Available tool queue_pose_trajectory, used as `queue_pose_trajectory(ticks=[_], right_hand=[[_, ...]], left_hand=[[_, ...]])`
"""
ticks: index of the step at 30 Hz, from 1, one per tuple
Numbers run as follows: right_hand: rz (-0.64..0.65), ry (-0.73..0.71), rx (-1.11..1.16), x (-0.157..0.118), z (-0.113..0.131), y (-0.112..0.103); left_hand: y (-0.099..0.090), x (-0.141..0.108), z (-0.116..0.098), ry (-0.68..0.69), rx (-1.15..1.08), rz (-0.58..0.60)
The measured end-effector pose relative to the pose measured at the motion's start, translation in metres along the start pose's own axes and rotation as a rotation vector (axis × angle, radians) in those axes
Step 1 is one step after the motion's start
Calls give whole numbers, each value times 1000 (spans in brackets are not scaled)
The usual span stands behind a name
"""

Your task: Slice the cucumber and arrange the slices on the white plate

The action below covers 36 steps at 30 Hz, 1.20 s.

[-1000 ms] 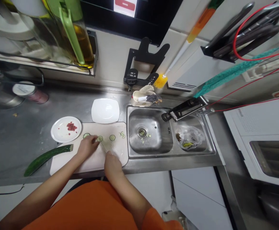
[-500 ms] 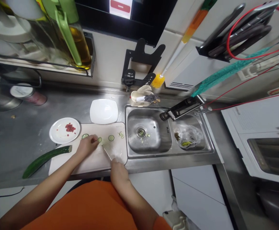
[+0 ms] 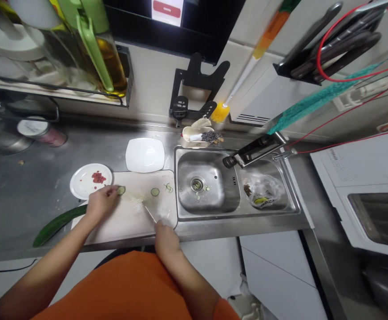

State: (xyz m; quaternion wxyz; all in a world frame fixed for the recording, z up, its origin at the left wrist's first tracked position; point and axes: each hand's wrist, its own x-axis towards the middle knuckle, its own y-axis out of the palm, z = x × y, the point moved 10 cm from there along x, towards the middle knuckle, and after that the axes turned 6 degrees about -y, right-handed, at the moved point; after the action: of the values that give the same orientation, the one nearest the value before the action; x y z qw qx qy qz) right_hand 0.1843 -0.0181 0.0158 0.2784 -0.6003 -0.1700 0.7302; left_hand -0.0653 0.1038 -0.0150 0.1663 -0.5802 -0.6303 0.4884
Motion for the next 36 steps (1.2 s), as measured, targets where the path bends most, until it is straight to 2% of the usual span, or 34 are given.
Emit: queue_pose_trajectory(ticks=[8, 11, 13, 15, 18, 21, 23, 26, 36], right_hand=[[-28, -2, -13, 0, -1, 0], [-30, -2, -12, 0, -1, 0], [-23, -4, -12, 0, -1, 0], [-22, -3, -15, -1, 0, -1], [-32, -4, -24, -2, 2, -1], [-47, 0, -31, -1, 2, 0], [-55, -4, -29, 0, 2, 2], [-54, -14, -24, 1, 1, 4], [-22, 5, 9, 1, -2, 3]], left_hand=[[2, 1, 3, -7, 239, -37], [-1, -1, -1, 24, 256, -77], [1, -2, -12, 88, 204, -87], [11, -3, -31, 188, 121, -42], [39, -5, -68, 304, 59, 93], [68, -6, -96, 309, 114, 204], [83, -7, -107, 289, 156, 253], [93, -8, -113, 259, 177, 265], [102, -11, -115, 225, 94, 326]])
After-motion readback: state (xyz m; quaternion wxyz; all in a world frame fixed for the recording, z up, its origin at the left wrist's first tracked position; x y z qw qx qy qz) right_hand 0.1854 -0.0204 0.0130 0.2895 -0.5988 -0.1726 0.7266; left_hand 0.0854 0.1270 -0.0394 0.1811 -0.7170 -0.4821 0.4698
